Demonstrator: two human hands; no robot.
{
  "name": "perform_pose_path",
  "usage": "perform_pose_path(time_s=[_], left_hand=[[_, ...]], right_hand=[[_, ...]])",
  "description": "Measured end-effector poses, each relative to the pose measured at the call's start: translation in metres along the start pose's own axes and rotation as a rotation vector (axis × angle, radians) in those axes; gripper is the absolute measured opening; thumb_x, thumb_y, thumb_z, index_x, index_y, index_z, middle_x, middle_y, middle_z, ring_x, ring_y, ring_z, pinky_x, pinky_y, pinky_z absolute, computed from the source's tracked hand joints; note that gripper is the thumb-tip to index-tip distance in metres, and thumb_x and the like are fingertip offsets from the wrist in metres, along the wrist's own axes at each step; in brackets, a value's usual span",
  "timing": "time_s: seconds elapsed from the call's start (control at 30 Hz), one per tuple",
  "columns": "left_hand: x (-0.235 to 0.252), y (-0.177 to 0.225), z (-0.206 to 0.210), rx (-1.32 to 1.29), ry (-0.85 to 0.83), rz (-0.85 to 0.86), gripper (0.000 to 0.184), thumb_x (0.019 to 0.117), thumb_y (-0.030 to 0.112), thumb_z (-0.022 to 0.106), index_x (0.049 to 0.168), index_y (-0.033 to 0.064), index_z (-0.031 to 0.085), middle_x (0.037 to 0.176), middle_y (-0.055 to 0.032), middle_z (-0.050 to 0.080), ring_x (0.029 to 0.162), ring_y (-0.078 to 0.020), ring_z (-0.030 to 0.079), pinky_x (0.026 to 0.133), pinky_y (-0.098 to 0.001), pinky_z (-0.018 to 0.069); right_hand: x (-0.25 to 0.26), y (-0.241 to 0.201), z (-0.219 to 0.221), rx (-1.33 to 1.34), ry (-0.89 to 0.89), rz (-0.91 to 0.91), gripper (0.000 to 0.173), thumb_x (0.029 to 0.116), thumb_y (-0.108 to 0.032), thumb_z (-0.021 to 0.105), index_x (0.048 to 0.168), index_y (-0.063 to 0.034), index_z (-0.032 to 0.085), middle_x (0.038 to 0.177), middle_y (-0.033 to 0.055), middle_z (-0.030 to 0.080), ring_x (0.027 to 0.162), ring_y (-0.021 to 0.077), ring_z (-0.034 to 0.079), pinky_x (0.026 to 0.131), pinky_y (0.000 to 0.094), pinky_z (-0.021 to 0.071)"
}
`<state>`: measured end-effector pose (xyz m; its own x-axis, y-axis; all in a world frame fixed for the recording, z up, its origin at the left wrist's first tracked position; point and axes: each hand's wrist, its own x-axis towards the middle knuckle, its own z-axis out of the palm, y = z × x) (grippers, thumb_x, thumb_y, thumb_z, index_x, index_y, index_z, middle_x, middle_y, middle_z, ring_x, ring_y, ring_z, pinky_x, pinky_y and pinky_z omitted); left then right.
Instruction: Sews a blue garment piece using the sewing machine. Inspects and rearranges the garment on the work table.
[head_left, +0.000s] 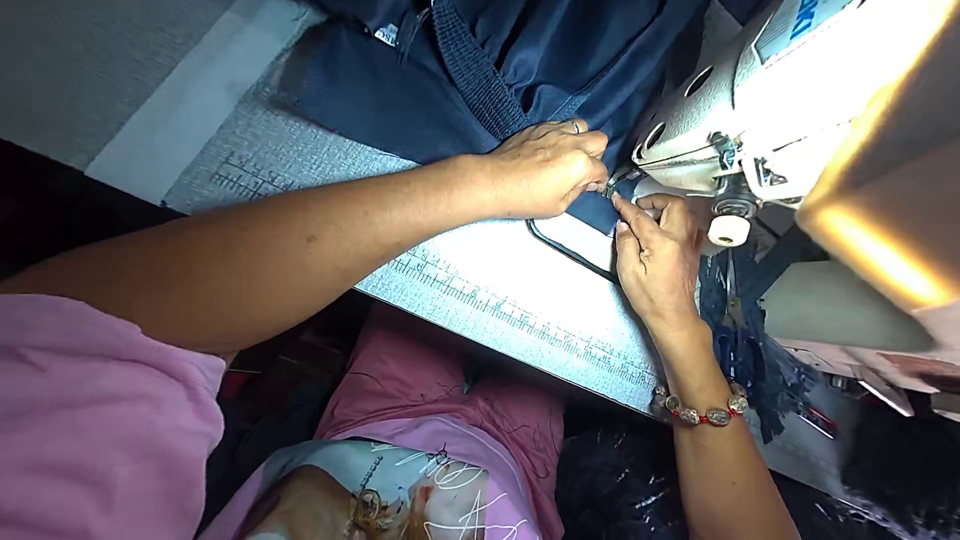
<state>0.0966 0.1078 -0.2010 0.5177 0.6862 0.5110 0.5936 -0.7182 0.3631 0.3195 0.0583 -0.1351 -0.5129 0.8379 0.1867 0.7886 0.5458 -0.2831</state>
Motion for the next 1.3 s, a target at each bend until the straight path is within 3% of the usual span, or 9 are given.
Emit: perform_pose_path(time_s=[0.1, 0.27, 0.43, 0.53, 0.6, 0.67, 0.87, 1.13, 1.3], left_hand=[[0.001, -0.029, 0.023, 0.059, 0.032, 0.057, 0.031, 0.1058, 0.024, 0.042, 0.097, 0.0189, 0.071, 0.094, -0.0024, 0.059, 0.095, -0.0209, 0.06, 0.083, -0.0384, 0.049], [0.022, -0.041, 0.016, 0.078, -0.002, 0.049, 0.03, 0.1035, 0.02, 0.043, 0.094, 0.0152, 0.071, 0.095, -0.007, 0.062, 0.097, -0.027, 0.062, 0.084, -0.0443, 0.0503], [0.036, -0.047, 0.01, 0.107, -0.01, 0.016, 0.029, 0.1034, 0.02, 0.044, 0.092, 0.0116, 0.07, 0.096, -0.0105, 0.063, 0.099, -0.0302, 0.063, 0.087, -0.047, 0.0504], [0.037, -0.047, 0.009, 0.103, -0.017, -0.001, 0.031, 0.1051, 0.022, 0.043, 0.091, 0.0126, 0.069, 0.096, -0.0092, 0.061, 0.098, -0.0288, 0.062, 0.088, -0.0462, 0.0502], [0.036, -0.047, 0.008, 0.091, 0.004, 0.01, 0.032, 0.1056, 0.022, 0.043, 0.09, 0.0123, 0.069, 0.094, -0.0093, 0.062, 0.096, -0.0284, 0.063, 0.087, -0.0456, 0.0501], [0.036, -0.046, 0.009, 0.083, 0.038, 0.03, 0.031, 0.1054, 0.023, 0.045, 0.093, 0.0121, 0.071, 0.093, -0.0096, 0.063, 0.094, -0.0284, 0.064, 0.086, -0.0452, 0.0507], [0.036, -0.045, 0.01, 0.059, 0.058, -0.025, 0.024, 0.1014, 0.023, 0.054, 0.111, 0.0093, 0.072, 0.098, -0.0105, 0.068, 0.099, -0.0283, 0.067, 0.095, -0.0442, 0.0502], [0.046, -0.045, 0.01, 0.009, -0.026, -0.139, 0.03, 0.0935, 0.037, 0.065, 0.096, 0.0084, 0.073, 0.096, -0.014, 0.068, 0.098, -0.0328, 0.066, 0.092, -0.0524, 0.0494], [0.049, -0.047, 0.015, 0.0, 0.039, -0.247, 0.019, 0.0922, 0.03, 0.066, 0.092, 0.0119, 0.071, 0.095, -0.0103, 0.067, 0.096, -0.0297, 0.066, 0.085, -0.0507, 0.0514]], right_hand=[[0.001, 0.002, -0.001, -0.012, -0.018, 0.02, 0.042, 0.1021, -0.011, 0.046, 0.139, -0.0147, 0.065, 0.135, 0.0198, 0.057, 0.121, 0.0379, 0.055, 0.097, 0.0577, 0.0424], [0.014, 0.006, -0.001, -0.047, -0.017, 0.042, 0.041, 0.1036, -0.011, 0.044, 0.138, -0.0134, 0.065, 0.136, 0.0234, 0.059, 0.129, 0.0423, 0.053, 0.105, 0.0645, 0.0367], [0.039, 0.025, 0.016, -0.059, 0.114, 0.025, 0.035, 0.1015, -0.014, 0.046, 0.117, -0.0034, 0.076, 0.12, 0.0254, 0.07, 0.121, 0.0438, 0.061, 0.104, 0.0638, 0.0374], [0.016, 0.015, 0.001, -0.009, -0.009, 0.05, 0.04, 0.1093, -0.022, 0.041, 0.14, -0.0065, 0.061, 0.138, 0.0231, 0.059, 0.132, 0.0408, 0.053, 0.11, 0.0636, 0.0352], [-0.004, 0.013, -0.001, -0.023, -0.022, -0.022, 0.044, 0.1073, -0.024, 0.042, 0.147, -0.0096, 0.055, 0.138, 0.0218, 0.057, 0.125, 0.0404, 0.055, 0.1, 0.0633, 0.0418], [-0.03, 0.014, -0.004, -0.045, -0.032, -0.152, 0.044, 0.1044, -0.026, 0.045, 0.143, -0.0097, 0.06, 0.135, 0.0224, 0.059, 0.119, 0.0416, 0.058, 0.092, 0.0608, 0.0442], [-0.088, 0.025, -0.041, -0.108, 0.056, -0.357, 0.031, 0.1042, -0.027, 0.053, 0.127, -0.0152, 0.07, 0.122, 0.0193, 0.069, 0.114, 0.035, 0.063, 0.094, 0.0493, 0.0467], [-0.085, 0.033, -0.036, 0.03, 0.022, -0.26, 0.031, 0.1019, -0.023, 0.055, 0.12, -0.0057, 0.074, 0.114, 0.0217, 0.068, 0.104, 0.0315, 0.065, 0.09, 0.0424, 0.0525], [-0.028, 0.024, -0.01, 0.264, -0.034, -0.072, 0.028, 0.0961, -0.009, 0.062, 0.121, -0.0015, 0.073, 0.1, 0.014, 0.069, 0.082, 0.015, 0.064, 0.072, 0.0273, 0.0545]])
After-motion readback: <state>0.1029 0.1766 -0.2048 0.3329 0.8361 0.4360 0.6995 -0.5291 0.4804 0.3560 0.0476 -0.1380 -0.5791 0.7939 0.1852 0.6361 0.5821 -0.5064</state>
